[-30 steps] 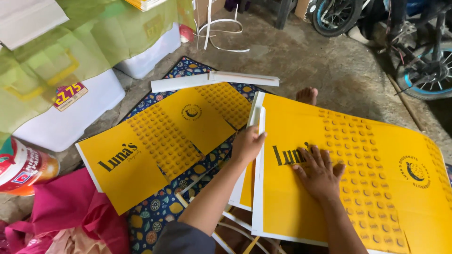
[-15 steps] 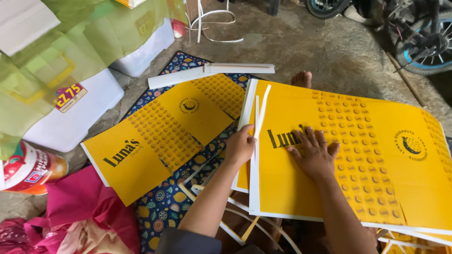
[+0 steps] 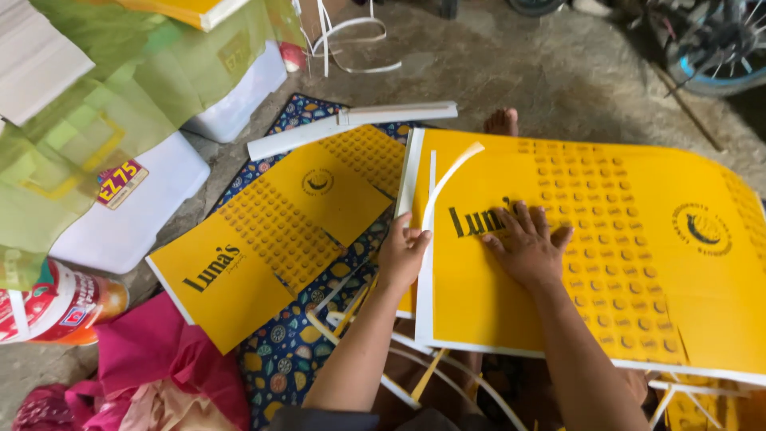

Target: Separating die-cut paper bag templates from waste paper strips and stacking them.

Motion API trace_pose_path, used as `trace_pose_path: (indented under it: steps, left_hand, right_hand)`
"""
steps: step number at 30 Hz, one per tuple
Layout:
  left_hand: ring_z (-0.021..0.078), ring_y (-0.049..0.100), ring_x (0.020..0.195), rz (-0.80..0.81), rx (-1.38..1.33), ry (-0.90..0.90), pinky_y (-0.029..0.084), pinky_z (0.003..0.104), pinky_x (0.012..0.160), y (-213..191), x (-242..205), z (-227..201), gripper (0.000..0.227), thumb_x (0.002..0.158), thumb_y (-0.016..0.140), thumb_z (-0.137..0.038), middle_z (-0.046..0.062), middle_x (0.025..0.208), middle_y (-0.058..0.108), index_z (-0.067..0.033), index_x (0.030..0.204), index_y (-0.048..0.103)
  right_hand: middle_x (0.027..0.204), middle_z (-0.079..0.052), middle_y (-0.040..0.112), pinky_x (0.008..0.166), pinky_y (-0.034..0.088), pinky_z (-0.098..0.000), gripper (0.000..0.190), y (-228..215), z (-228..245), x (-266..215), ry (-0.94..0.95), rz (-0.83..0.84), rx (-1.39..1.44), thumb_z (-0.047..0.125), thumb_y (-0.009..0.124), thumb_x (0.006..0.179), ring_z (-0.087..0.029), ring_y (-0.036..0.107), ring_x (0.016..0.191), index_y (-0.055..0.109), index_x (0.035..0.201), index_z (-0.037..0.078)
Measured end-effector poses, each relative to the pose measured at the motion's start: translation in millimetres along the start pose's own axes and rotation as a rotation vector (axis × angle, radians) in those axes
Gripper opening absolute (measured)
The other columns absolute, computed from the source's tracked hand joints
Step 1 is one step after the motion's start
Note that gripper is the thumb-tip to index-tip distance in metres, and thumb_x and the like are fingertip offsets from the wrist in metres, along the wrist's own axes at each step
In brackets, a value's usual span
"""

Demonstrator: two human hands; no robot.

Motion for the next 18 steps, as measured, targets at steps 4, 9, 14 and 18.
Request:
trace_pose_path:
  steps: [4,9,14,18]
  left_hand:
    - [0.0313,0.073,0.108,0.069,0.095,0.026,0.06,0.045,0.089,-16.3,-28.9,-18.0,0.069,0.087,0.076,-0.041,0.018,0.116,0.072,-0.0122,0.145,0.053]
    - [0.0179,0.074,0.094,0.124,0.029,0.005,0.057,0.033,0.083,-16.1,-39.9,16.4,0.062,0.086,0.075,-0.026,0.003,0.097,0.077,-0.0235,0.144,0.056]
    - [0.0141,0.06,0.081,0.07,-0.447,0.024,0.049,0.027,0.074,-7.6,-44.6,24.1,0.058,0.087,0.073,-0.004,0.007,0.087,0.068,-0.0072,0.142,0.056]
    - [0.0121,0.058,0.079,0.021,-0.573,0.065,0.047,0.024,0.071,1.3,-39.9,47.7,0.054,0.087,0.073,0.001,0.007,0.085,0.066,-0.0055,0.138,0.057]
  right_hand:
    - [0.173,0.008,0.022,0.121,0.0,-0.0701,0.065,4.3,-3.6,-0.5,-0.004,-0.007,0.023,0.074,0.037,0.097,-0.026,0.012,0.16,0.03,0.158,0.051]
    - [0.172,0.006,0.024,0.121,0.0,-0.07,0.066,7.1,-5.3,1.7,-0.025,-0.031,0.016,0.073,0.037,0.098,-0.027,0.014,0.16,0.032,0.159,0.049]
    - [0.172,0.006,0.024,0.121,-0.001,-0.0705,0.066,7.7,-4.1,0.8,-0.017,-0.047,0.035,0.075,0.036,0.097,-0.026,0.014,0.16,0.032,0.158,0.049]
    - [0.173,0.008,0.022,0.121,-0.003,-0.0702,0.066,8.2,-5.0,-0.1,-0.006,-0.032,0.045,0.078,0.034,0.097,-0.025,0.012,0.16,0.031,0.157,0.051]
Point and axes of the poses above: each hand's wrist, its own x-axis towards the middle knuckle, its own y-axis out of the palm, z = x × y, the point moved 6 cm from there along x, towards the middle knuckle
